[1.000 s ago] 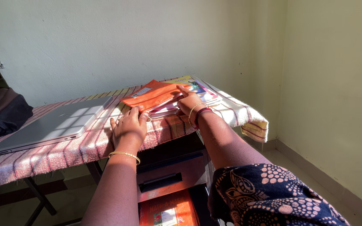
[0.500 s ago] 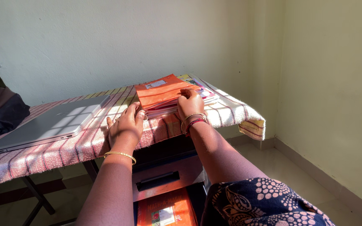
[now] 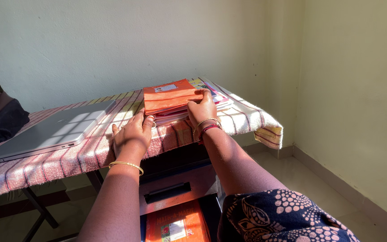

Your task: The person picks up notebooks from a drawer, places them on a table, and then returns notebooks to the drawer before closing it.

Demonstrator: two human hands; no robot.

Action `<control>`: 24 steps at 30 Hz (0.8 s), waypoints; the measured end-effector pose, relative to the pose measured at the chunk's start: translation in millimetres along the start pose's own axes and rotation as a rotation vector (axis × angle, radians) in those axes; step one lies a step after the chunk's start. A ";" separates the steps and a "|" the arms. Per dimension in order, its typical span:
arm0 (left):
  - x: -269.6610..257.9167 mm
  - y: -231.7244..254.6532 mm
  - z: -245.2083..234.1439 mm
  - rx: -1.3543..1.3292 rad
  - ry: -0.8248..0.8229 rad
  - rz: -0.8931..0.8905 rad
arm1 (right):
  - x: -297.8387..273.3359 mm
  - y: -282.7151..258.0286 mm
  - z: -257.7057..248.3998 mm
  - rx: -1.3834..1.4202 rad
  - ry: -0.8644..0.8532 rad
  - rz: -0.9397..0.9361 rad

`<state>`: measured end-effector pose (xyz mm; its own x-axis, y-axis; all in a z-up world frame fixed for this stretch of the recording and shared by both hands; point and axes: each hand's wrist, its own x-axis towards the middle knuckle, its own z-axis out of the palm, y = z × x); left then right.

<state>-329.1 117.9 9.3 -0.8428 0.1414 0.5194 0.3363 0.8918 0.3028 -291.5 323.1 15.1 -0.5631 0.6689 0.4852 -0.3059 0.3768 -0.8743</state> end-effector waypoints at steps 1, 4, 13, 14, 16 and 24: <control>-1.3 0.0 -0.1 -0.008 0.011 0.011 | 0.0 -0.2 0.4 -0.009 -0.007 0.009; -0.8 1.2 -1.8 -0.023 0.032 0.033 | 7.3 -0.2 1.4 -0.023 -0.057 0.049; 3.8 -4.1 7.0 -0.014 0.048 0.045 | 15.3 5.4 3.2 -0.061 -0.073 0.067; 4.9 -4.6 8.2 -0.015 0.059 0.050 | 12.6 3.3 4.3 -0.029 -0.062 0.078; 5.6 -6.2 10.0 -0.021 0.073 0.052 | 7.1 -1.0 2.8 0.038 -0.075 0.098; -0.5 -2.1 5.4 -0.059 0.073 0.022 | -5.0 7.4 -4.3 0.015 -0.194 -0.217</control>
<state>-331.7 118.3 4.1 -0.8028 0.1267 0.5826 0.3800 0.8617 0.3362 -287.6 325.3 6.2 -0.6195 0.4377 0.6516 -0.4456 0.4874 -0.7510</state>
